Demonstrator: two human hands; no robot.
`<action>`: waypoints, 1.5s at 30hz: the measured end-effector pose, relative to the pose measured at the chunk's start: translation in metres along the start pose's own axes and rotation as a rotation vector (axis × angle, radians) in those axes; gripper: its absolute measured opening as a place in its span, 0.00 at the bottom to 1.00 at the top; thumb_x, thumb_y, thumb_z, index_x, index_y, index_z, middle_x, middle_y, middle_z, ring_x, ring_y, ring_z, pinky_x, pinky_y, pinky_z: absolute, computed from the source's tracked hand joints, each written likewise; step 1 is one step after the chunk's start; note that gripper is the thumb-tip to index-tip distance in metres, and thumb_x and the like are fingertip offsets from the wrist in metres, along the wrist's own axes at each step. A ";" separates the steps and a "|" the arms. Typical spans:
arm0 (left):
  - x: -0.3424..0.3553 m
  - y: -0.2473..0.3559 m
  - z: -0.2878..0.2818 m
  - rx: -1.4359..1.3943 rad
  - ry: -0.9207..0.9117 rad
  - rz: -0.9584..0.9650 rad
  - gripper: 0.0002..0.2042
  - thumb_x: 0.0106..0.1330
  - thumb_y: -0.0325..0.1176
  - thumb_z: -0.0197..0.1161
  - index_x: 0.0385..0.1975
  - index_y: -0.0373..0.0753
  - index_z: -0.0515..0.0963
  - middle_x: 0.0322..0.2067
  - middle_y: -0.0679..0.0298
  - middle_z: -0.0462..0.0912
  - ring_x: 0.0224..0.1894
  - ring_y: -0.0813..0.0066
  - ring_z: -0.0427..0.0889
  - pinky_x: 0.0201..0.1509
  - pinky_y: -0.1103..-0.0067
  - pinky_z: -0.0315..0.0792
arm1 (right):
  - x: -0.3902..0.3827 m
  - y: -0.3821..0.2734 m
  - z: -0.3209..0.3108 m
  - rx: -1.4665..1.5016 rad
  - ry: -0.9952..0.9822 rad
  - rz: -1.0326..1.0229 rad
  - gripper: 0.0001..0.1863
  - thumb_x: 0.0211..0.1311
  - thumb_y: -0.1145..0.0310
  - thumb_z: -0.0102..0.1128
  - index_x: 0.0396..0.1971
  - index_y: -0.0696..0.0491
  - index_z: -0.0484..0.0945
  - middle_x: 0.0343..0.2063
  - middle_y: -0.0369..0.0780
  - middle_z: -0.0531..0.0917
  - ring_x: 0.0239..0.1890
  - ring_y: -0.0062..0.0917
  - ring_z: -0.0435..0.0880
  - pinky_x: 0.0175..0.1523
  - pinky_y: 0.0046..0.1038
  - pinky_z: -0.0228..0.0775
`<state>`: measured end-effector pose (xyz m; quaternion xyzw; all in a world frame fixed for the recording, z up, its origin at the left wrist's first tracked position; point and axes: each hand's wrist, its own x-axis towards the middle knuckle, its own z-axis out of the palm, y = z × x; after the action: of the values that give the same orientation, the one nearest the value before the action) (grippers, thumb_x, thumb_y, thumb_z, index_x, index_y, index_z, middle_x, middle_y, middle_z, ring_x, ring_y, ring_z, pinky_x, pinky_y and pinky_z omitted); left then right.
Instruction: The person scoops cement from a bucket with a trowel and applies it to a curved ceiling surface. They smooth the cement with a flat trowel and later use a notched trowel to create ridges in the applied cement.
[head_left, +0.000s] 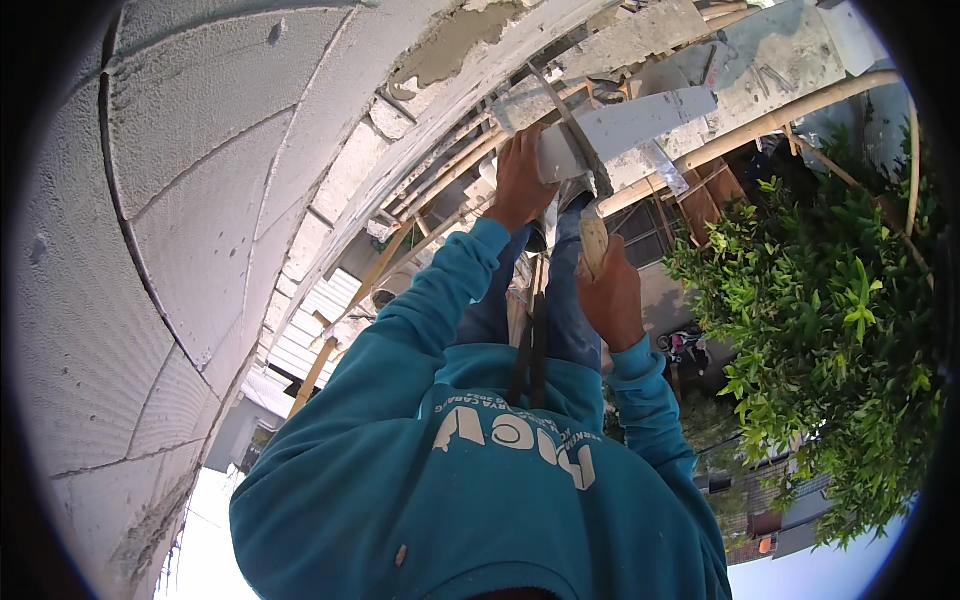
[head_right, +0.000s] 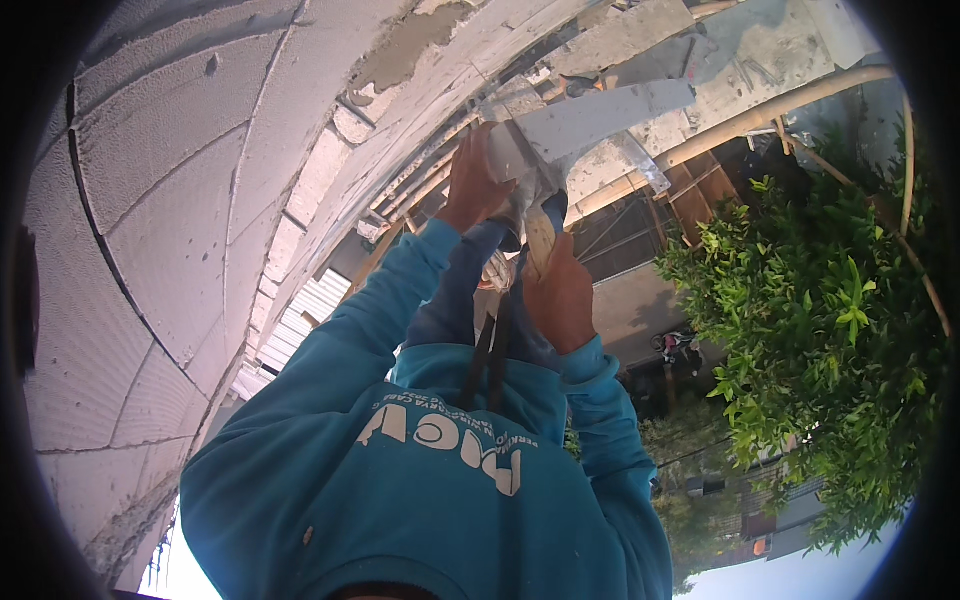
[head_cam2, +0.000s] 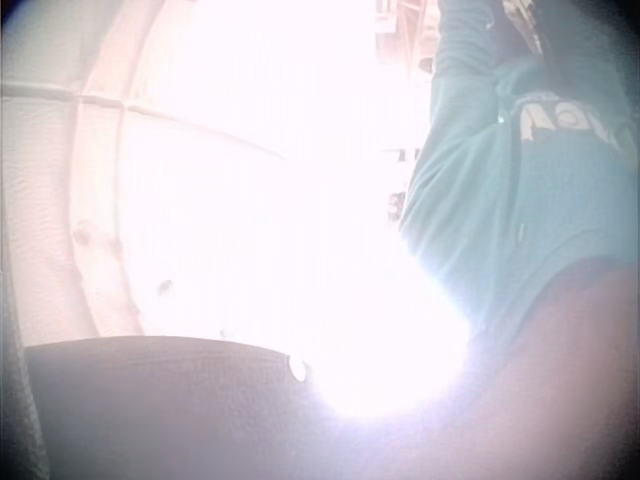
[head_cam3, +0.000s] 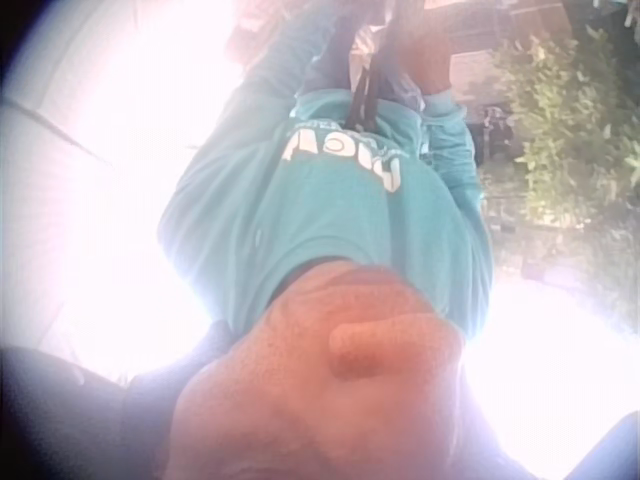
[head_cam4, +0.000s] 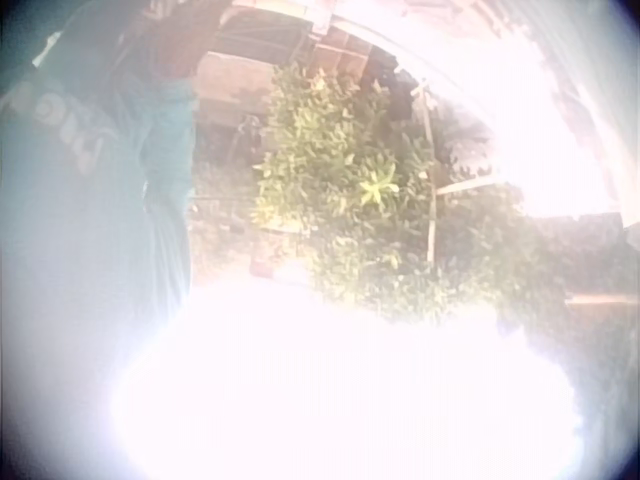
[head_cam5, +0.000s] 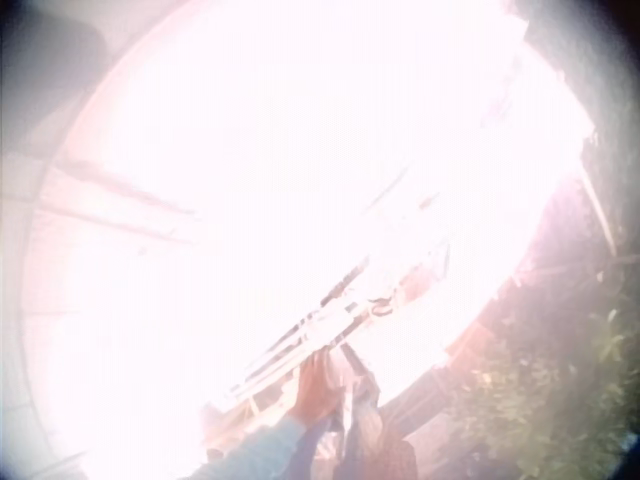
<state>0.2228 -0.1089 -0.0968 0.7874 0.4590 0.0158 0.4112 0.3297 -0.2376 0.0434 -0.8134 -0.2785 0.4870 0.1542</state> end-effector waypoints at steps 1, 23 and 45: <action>0.001 -0.002 0.000 0.000 -0.016 -0.016 0.37 0.43 0.29 0.73 0.57 0.37 0.64 0.50 0.50 0.72 0.54 0.49 0.71 0.59 0.62 0.65 | -0.001 -0.005 -0.005 0.059 0.024 0.021 0.19 0.60 0.64 0.61 0.43 0.58 0.66 0.27 0.56 0.80 0.32 0.53 0.82 0.34 0.44 0.73; 0.006 0.002 0.006 -0.032 0.076 0.077 0.35 0.44 0.27 0.70 0.56 0.39 0.64 0.47 0.51 0.72 0.53 0.48 0.71 0.57 0.61 0.65 | 0.001 -0.013 -0.004 0.249 0.106 0.059 0.21 0.63 0.58 0.60 0.42 0.59 0.67 0.24 0.54 0.77 0.26 0.54 0.78 0.30 0.42 0.70; 0.009 -0.066 -0.009 -0.026 -0.057 0.095 0.42 0.44 0.35 0.77 0.61 0.38 0.60 0.52 0.47 0.70 0.56 0.45 0.70 0.59 0.60 0.66 | 0.043 0.023 -0.013 0.309 0.071 0.027 0.19 0.65 0.57 0.56 0.40 0.60 0.68 0.27 0.54 0.80 0.31 0.51 0.82 0.31 0.41 0.71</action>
<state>0.1774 -0.0800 -0.1380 0.8030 0.4089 0.0187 0.4333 0.3638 -0.2294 0.0069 -0.8002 -0.1839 0.4971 0.2807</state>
